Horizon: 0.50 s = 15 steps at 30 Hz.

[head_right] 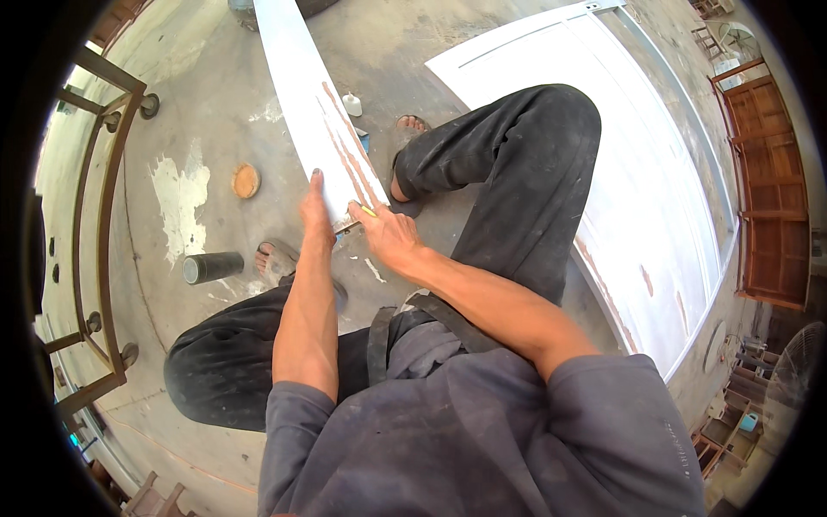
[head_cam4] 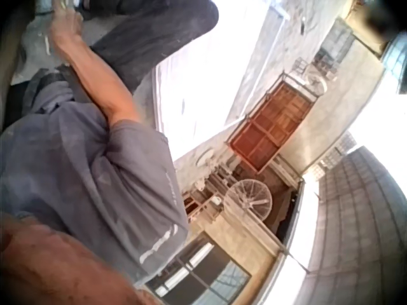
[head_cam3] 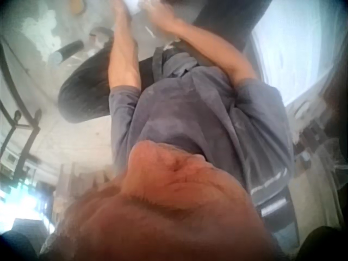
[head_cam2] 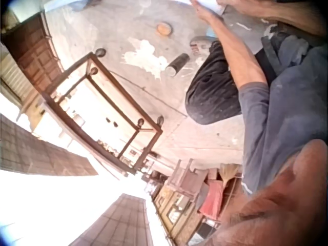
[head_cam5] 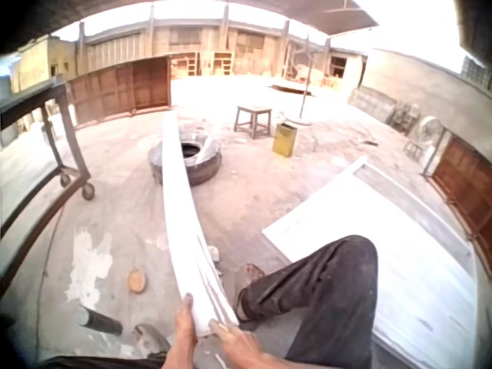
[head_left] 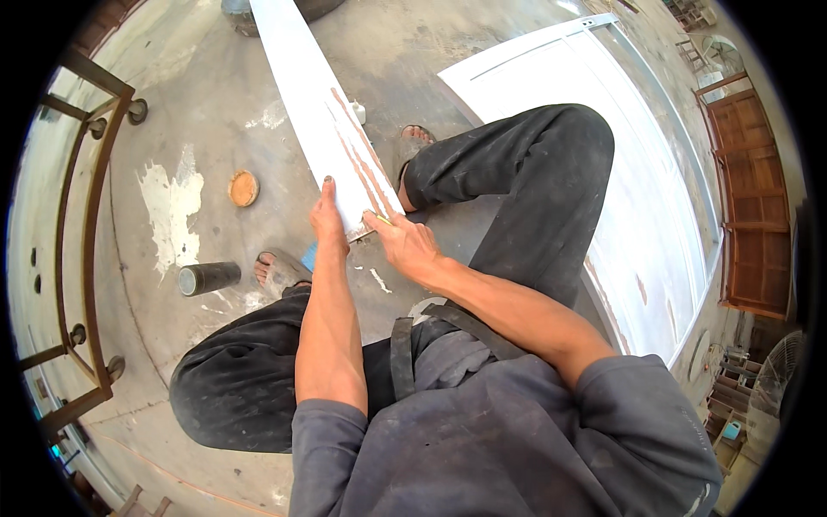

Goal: The person is repairing a long white wooden board by applying a white filler substance to the surface. They use a yellow utility knife to spread the filler into the wood grain and a blue sanding block to smooth the applied material. The person also uses a small white bottle to apply a liquid substance to the board.

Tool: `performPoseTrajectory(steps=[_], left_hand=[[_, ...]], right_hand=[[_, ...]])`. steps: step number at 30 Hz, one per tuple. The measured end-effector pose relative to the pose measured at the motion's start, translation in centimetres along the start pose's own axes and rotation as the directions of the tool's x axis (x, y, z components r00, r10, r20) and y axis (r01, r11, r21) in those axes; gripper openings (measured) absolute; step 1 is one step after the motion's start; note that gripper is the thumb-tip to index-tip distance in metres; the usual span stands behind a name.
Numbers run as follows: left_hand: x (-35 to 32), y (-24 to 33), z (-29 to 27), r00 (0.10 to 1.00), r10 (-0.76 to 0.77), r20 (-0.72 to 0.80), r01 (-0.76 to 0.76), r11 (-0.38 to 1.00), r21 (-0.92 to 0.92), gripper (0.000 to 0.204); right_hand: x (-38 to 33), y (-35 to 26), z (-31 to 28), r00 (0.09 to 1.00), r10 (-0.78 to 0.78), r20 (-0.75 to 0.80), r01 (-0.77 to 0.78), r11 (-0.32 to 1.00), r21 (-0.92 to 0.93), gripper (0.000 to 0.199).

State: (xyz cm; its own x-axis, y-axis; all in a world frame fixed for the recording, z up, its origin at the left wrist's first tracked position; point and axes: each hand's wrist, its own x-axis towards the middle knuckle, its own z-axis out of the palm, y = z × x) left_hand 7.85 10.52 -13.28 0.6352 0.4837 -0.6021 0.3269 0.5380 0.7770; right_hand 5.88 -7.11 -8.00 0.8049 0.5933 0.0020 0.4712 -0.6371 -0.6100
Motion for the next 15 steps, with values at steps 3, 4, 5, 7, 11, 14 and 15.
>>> performPoseTrajectory(steps=[3,4,5,7,11,14,15], left_hand=[[0.2,-0.2,-0.1,1.0,0.011,-0.019,-0.011,1.0,-0.007,0.072],[0.3,-0.1,-0.2,0.999,0.022,-0.03,-0.022,1.0,-0.017,0.071],[0.6,-0.3,-0.3,0.999,0.021,-0.024,-0.022,0.999,-0.028,0.071],[1.1,-0.7,-0.7,1.0,0.021,-0.016,-0.022,0.999,-0.049,0.071],[0.6,-0.5,0.0,1.0,0.004,-0.011,-0.004,0.999,-0.038,0.07],[0.5,-0.4,-0.1,1.0,-0.003,-0.013,0.002,0.998,-0.055,0.07],[0.4,-0.3,0.1,1.0,0.001,-0.012,-0.002,0.998,-0.064,0.07]], right_hand=[[-1.5,-0.2,-0.8,0.994,0.06,0.093,-0.059,0.998,-0.013,0.058],[-1.9,-0.3,-1.1,0.984,0.097,0.148,-0.093,0.995,-0.038,0.06],[-2.4,-0.4,-1.4,0.984,0.091,0.153,-0.087,0.996,-0.028,0.061],[-3.1,-0.6,-1.7,0.983,0.076,0.165,-0.076,0.997,-0.007,0.062],[-3.9,-0.4,-1.3,0.98,0.046,0.193,-0.026,0.994,-0.102,0.061],[-3.6,-0.5,-0.6,0.99,0.019,0.138,-0.005,0.995,-0.099,0.061],[-3.1,-0.3,-0.1,0.996,-0.003,0.092,0.011,0.996,-0.085,0.06]])
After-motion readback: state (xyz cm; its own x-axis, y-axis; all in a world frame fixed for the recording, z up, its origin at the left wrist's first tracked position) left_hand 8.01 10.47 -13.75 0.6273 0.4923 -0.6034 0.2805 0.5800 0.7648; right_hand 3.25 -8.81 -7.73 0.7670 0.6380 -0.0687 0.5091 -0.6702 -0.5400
